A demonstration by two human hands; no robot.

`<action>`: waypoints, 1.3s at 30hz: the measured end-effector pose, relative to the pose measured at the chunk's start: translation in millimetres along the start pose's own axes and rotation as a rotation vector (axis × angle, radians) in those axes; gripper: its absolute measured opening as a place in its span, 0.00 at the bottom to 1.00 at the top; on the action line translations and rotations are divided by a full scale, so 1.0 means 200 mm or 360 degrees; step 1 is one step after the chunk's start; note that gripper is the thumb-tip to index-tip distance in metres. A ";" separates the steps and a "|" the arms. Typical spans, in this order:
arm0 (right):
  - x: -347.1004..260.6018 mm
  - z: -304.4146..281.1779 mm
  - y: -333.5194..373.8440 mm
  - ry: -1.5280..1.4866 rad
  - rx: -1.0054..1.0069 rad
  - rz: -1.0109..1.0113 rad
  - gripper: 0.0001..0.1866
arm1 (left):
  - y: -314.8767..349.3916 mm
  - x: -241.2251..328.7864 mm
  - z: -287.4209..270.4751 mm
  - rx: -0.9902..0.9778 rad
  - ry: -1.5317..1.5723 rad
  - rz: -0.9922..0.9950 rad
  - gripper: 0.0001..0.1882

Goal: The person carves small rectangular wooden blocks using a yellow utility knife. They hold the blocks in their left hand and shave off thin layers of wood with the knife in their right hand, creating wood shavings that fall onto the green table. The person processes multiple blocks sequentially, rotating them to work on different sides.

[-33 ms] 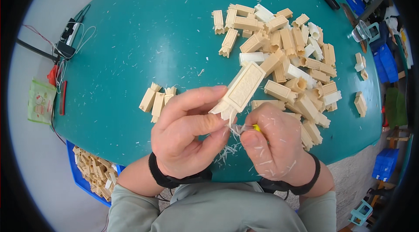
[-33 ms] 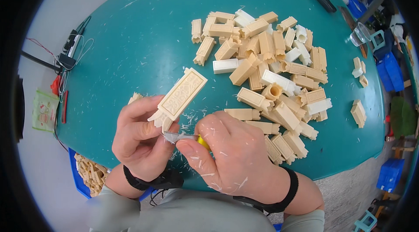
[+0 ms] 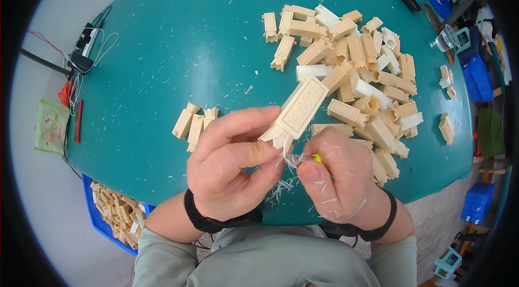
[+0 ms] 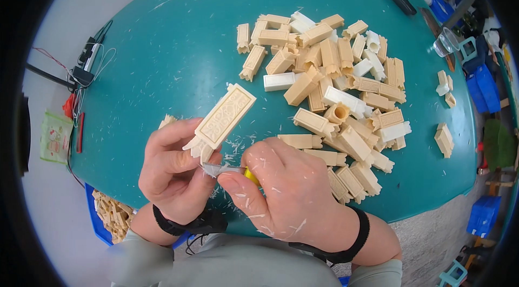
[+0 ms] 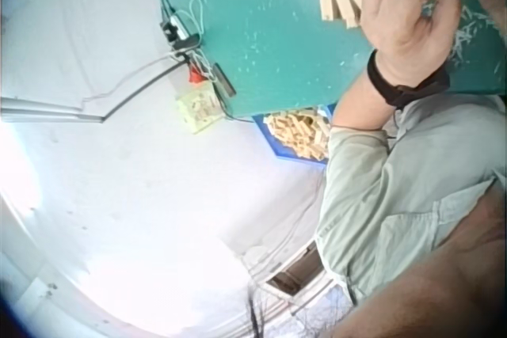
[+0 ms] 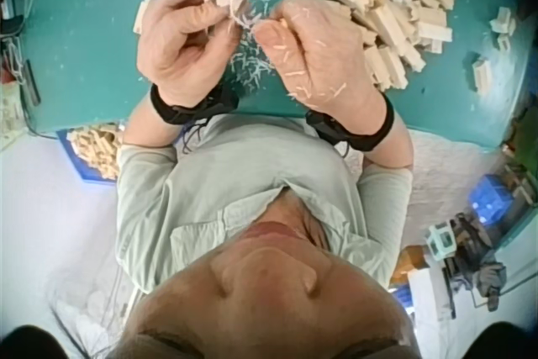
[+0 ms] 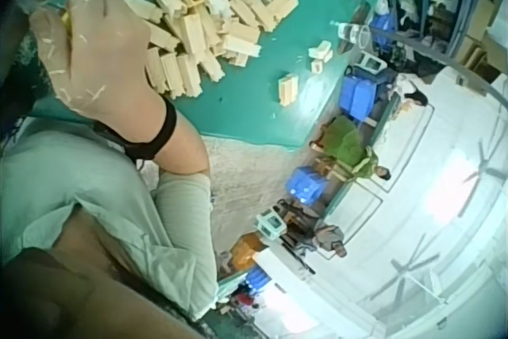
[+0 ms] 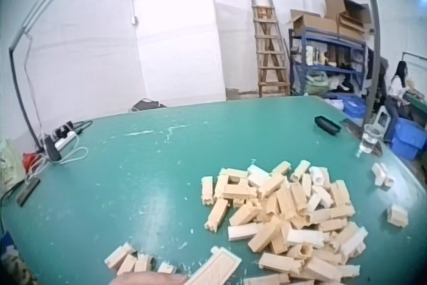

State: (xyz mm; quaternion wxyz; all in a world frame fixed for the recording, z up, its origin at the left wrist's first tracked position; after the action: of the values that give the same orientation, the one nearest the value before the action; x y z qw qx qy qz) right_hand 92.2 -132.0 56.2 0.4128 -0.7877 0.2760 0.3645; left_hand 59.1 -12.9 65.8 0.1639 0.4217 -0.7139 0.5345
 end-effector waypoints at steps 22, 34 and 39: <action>0.02 -0.03 -0.01 0.0027 0.0063 -0.0012 0.12 | 0.00 -0.03 -0.04 0.0215 0.0126 -0.0068 0.12; 0.21 -0.10 0.02 -0.0761 0.0415 0.0670 0.11 | 0.02 -0.13 0.03 0.0035 0.0833 -0.0405 0.09; 0.16 -0.16 0.03 -0.0664 0.0599 0.0414 0.11 | -0.01 -0.16 -0.01 0.0154 0.0307 -0.0467 0.14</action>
State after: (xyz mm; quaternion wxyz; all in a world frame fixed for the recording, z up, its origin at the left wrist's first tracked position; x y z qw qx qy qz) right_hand 116.9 -166.6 40.0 0.5490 -0.5638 0.3465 0.5106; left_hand 79.2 2.0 45.6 0.2872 0.4755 -0.5993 0.5764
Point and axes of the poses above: each hand's wrist, its own y-axis away from the middle knuckle, its own z-axis out of the palm, x = y × z, the point moved 9 cm from there along -y, towards the middle knuckle, and after that the axes turned 6 degrees about -y, right-handed, at the moved point
